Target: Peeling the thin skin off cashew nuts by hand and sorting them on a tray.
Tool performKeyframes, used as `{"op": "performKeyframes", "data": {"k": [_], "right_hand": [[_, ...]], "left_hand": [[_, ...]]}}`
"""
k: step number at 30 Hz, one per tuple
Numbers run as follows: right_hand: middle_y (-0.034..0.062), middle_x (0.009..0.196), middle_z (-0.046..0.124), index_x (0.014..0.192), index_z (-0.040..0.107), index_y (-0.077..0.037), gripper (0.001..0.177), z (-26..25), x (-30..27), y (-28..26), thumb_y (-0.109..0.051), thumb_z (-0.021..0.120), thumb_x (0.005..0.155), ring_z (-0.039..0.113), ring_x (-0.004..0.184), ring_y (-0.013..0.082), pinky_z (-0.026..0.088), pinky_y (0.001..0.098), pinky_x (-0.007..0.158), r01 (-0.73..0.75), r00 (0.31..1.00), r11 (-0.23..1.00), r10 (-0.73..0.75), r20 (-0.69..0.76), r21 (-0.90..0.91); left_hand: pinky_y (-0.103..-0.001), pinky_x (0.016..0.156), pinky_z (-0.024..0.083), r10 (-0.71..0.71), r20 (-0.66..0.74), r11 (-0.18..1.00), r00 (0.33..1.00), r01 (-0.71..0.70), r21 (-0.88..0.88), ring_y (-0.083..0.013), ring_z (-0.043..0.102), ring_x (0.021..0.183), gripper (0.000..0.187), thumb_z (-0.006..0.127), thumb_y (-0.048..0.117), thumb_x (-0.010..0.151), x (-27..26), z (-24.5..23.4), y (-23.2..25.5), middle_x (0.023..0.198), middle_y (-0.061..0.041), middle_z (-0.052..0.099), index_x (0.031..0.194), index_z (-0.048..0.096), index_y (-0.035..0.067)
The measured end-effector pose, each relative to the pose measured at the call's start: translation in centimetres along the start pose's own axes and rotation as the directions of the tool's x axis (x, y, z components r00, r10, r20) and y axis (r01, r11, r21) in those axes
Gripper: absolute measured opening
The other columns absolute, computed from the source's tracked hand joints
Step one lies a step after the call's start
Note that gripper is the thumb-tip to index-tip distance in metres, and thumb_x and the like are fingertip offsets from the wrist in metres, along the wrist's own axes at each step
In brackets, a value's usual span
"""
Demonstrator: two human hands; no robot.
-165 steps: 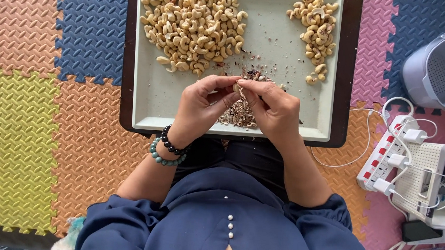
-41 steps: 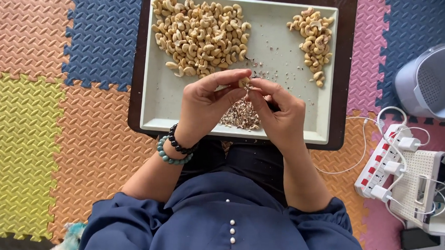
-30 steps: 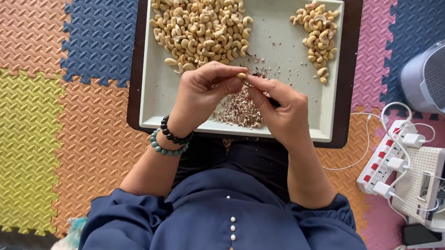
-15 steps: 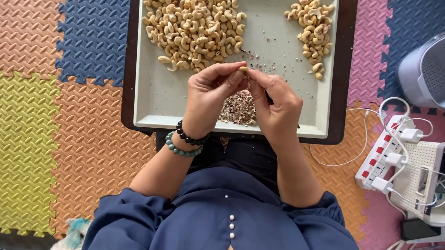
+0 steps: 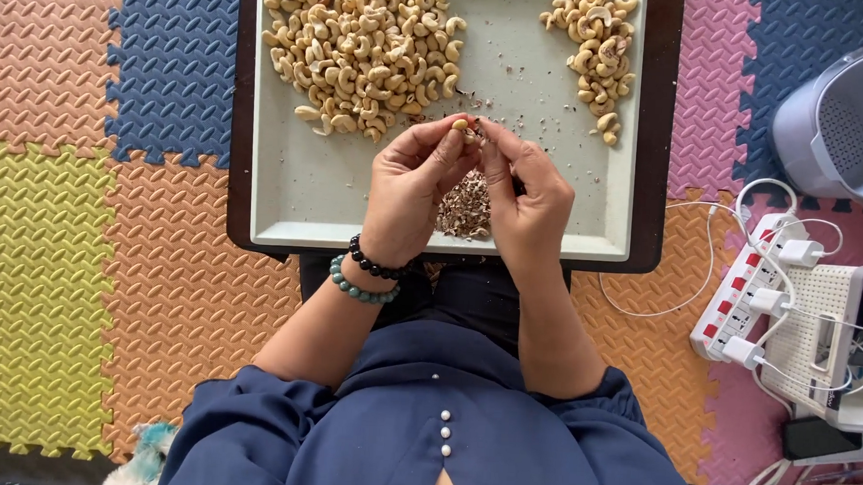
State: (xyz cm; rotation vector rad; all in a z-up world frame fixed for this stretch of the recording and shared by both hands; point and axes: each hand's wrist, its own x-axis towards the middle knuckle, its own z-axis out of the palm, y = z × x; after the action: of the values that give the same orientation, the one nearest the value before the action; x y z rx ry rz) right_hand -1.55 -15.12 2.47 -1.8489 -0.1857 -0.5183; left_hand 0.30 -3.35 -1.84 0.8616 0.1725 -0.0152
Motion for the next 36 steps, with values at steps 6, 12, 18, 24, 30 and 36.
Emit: {"op": "performKeyframes", "data": {"k": [6,12,18,24,30,36], "right_hand": [[0.0187,0.102,0.077,0.123,0.073,-0.004,0.021,-0.9,0.3,0.1,-0.004,0.068,0.103,0.074,0.078,0.0206,0.058,0.0292,0.062,0.011,0.998,1.000,-0.010,0.061,-0.003],[0.0144,0.090,0.078,0.118,0.076,-0.008,0.019,-0.9,0.5,0.8,-0.007,0.073,0.100,0.075,0.073,0.0180,0.055,0.0241,0.054,-0.010,0.993,1.000,0.011,0.114,-0.009],[0.0153,0.088,0.078,0.126,0.073,-0.009,0.026,-1.1,0.6,0.6,-0.008,0.074,0.100,0.070,0.069,0.0136,0.052,0.0228,0.054,0.022,0.988,1.000,-0.023,0.151,0.004],[0.0148,0.094,0.079,0.124,0.074,-0.011,0.025,-0.9,0.7,0.1,-0.007,0.075,0.099,0.077,0.080,0.0207,0.054,0.0242,0.056,0.058,0.984,0.998,-0.057,0.167,-0.006],[0.0141,0.108,0.079,0.122,0.076,-0.009,0.024,-0.8,0.5,0.3,-0.005,0.075,0.098,0.078,0.086,0.0280,0.058,0.0304,0.060,0.202,0.971,0.971,-0.181,0.154,-0.129],[0.0157,0.107,0.079,0.121,0.076,-0.006,0.023,0.1,0.7,0.4,-0.002,0.073,0.098,0.077,0.083,0.0255,0.062,0.0301,0.065,0.398,0.917,0.851,-0.362,0.166,-0.342]], "left_hand": [[-0.042,0.086,0.067,-0.006,0.059,0.996,0.998,0.001,0.093,-0.0263,0.078,0.093,0.025,0.073,0.007,0.097,0.2,-0.4,1.7,0.105,-0.019,0.076,0.120,0.068,-0.001],[-0.041,0.089,0.066,0.019,0.153,0.979,0.988,-0.049,0.196,-0.0236,0.076,0.097,0.035,0.077,-0.003,0.091,0.2,-1.3,2.4,0.107,-0.020,0.075,0.125,0.068,-0.005],[-0.046,0.089,0.066,0.040,0.202,0.968,0.979,-0.088,0.237,-0.0274,0.075,0.099,0.032,0.073,-0.004,0.094,0.2,-1.3,3.5,0.109,-0.023,0.074,0.125,0.067,-0.006],[-0.045,0.088,0.065,-0.002,0.199,0.973,0.980,-0.043,0.226,-0.0270,0.074,0.098,0.028,0.072,-0.005,0.095,0.1,-2.3,3.1,0.113,-0.026,0.073,0.122,0.068,-0.008],[-0.044,0.087,0.066,-0.039,0.176,0.981,0.984,0.004,0.196,-0.0264,0.075,0.096,0.028,0.073,-0.003,0.094,-0.1,-2.5,3.2,0.111,-0.026,0.074,0.121,0.069,-0.009],[-0.040,0.085,0.066,-0.021,0.133,0.975,0.991,-0.009,0.223,-0.0231,0.075,0.092,0.029,0.076,-0.001,0.092,-0.1,-1.9,3.6,0.106,-0.024,0.075,0.119,0.069,-0.009]]}}
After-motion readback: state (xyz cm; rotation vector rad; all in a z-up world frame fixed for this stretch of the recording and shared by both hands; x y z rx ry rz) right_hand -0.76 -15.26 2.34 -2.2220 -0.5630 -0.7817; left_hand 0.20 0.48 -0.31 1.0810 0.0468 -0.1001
